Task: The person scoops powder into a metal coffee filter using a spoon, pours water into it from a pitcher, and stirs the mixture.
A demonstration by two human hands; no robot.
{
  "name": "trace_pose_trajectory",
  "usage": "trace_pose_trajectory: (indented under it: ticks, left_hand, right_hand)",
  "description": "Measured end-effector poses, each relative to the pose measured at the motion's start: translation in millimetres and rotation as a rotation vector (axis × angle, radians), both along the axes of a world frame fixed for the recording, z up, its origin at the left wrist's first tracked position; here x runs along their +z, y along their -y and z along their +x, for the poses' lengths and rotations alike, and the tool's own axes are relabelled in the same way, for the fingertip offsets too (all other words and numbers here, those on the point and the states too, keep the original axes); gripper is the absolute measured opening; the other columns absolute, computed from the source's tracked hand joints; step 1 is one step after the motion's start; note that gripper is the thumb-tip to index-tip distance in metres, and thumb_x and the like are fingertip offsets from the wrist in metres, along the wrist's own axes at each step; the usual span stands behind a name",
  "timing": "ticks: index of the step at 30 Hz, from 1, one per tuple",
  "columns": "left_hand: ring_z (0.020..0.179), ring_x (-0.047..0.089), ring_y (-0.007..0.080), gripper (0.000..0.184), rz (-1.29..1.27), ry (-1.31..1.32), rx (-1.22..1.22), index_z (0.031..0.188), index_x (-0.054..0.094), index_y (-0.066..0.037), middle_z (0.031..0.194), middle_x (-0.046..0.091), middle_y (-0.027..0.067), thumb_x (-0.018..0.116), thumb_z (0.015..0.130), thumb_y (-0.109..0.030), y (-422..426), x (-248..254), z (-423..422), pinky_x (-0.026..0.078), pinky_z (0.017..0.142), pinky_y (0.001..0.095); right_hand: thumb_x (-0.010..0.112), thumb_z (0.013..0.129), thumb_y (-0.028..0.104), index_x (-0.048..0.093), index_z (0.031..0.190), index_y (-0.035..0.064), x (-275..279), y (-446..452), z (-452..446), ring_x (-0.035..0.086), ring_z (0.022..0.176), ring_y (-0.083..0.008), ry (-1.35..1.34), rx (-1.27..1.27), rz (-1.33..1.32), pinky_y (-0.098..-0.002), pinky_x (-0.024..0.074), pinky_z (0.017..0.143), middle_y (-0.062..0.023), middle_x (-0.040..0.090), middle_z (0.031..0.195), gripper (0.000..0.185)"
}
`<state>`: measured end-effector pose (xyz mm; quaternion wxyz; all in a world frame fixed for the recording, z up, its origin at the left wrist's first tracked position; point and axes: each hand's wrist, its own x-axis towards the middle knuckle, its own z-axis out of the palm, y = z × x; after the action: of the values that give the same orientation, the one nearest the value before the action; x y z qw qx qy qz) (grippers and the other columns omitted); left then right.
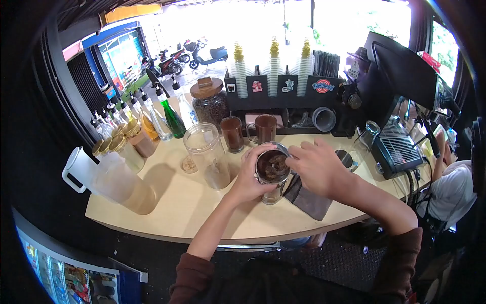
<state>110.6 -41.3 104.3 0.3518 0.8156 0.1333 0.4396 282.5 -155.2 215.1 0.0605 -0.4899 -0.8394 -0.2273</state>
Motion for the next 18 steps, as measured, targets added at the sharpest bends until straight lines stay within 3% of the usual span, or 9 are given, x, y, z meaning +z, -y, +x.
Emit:
trace_pose_trajectory:
  ticks: [5, 7, 11, 14, 16, 18]
  left_hand:
    - [0.126, 0.039, 0.0294, 0.085, 0.069, -0.006, 0.009, 0.130, 0.045, -0.013, 0.133, 0.046, 0.0076, 0.081, 0.053, -0.005, -2, 7, -1, 0.027, 0.110, 0.0411]
    - [0.125, 0.041, 0.0301, 0.084, 0.154, 0.037, -0.082, 0.129, 0.045, -0.011, 0.132, 0.046, 0.0098, 0.080, 0.053, -0.005, -8, 10, -2, 0.029, 0.109, 0.0408]
    - [0.126, 0.044, 0.0277, 0.087, 0.189, -0.027, -0.047, 0.130, 0.045, -0.007, 0.129, 0.046, 0.0117, 0.082, 0.051, -0.005, -8, 19, -6, 0.035, 0.107, 0.0382]
    - [0.126, 0.044, 0.0277, 0.089, 0.172, -0.117, -0.057, 0.131, 0.043, -0.007, 0.129, 0.046, 0.0117, 0.082, 0.051, -0.005, -7, 20, -5, 0.035, 0.107, 0.0385]
    - [0.125, 0.042, 0.0312, 0.083, 0.011, -0.052, -0.058, 0.130, 0.044, -0.010, 0.131, 0.045, 0.0122, 0.079, 0.054, -0.005, 2, 20, -6, 0.031, 0.108, 0.0406]
    - [0.124, 0.042, 0.0311, 0.084, 0.015, -0.024, -0.044, 0.130, 0.044, -0.010, 0.130, 0.046, 0.0118, 0.080, 0.054, -0.006, 4, 15, -4, 0.031, 0.108, 0.0406]
  right_hand:
    - [0.059, 0.073, 0.012, 0.062, 0.084, 0.0094, -7, -10, -4, 0.058, 0.087, -0.0190, 0.018, 0.066, 0.104, -0.0360, 0.0399, 0.073, -0.0043, 0.056, 0.090, 0.012]
    - [0.061, 0.072, 0.011, 0.062, 0.085, 0.0090, -5, -7, -5, 0.059, 0.089, -0.0194, 0.015, 0.010, -0.062, -0.0357, 0.0398, 0.074, -0.0045, 0.057, 0.090, 0.013]
    - [0.062, 0.070, 0.010, 0.062, 0.085, 0.0081, 1, -7, -2, 0.059, 0.089, -0.0195, 0.018, 0.011, 0.019, -0.0353, 0.0417, 0.073, -0.0052, 0.058, 0.091, 0.015]
    - [0.064, 0.069, 0.009, 0.061, 0.086, 0.0072, -7, -10, -5, 0.061, 0.086, -0.0198, -0.089, 0.010, -0.064, -0.0346, 0.0443, 0.072, -0.0064, 0.059, 0.092, 0.017]
    - [0.063, 0.066, 0.007, 0.060, 0.083, 0.0072, -8, -9, -9, 0.060, 0.079, -0.0238, -0.113, -0.031, -0.107, -0.0370, 0.0438, 0.068, -0.0062, 0.057, 0.087, 0.017]
    - [0.065, 0.068, 0.010, 0.061, 0.085, 0.0073, -7, -11, -11, 0.061, 0.081, -0.0218, -0.088, 0.007, -0.004, -0.0356, 0.0447, 0.070, -0.0069, 0.058, 0.092, 0.018]
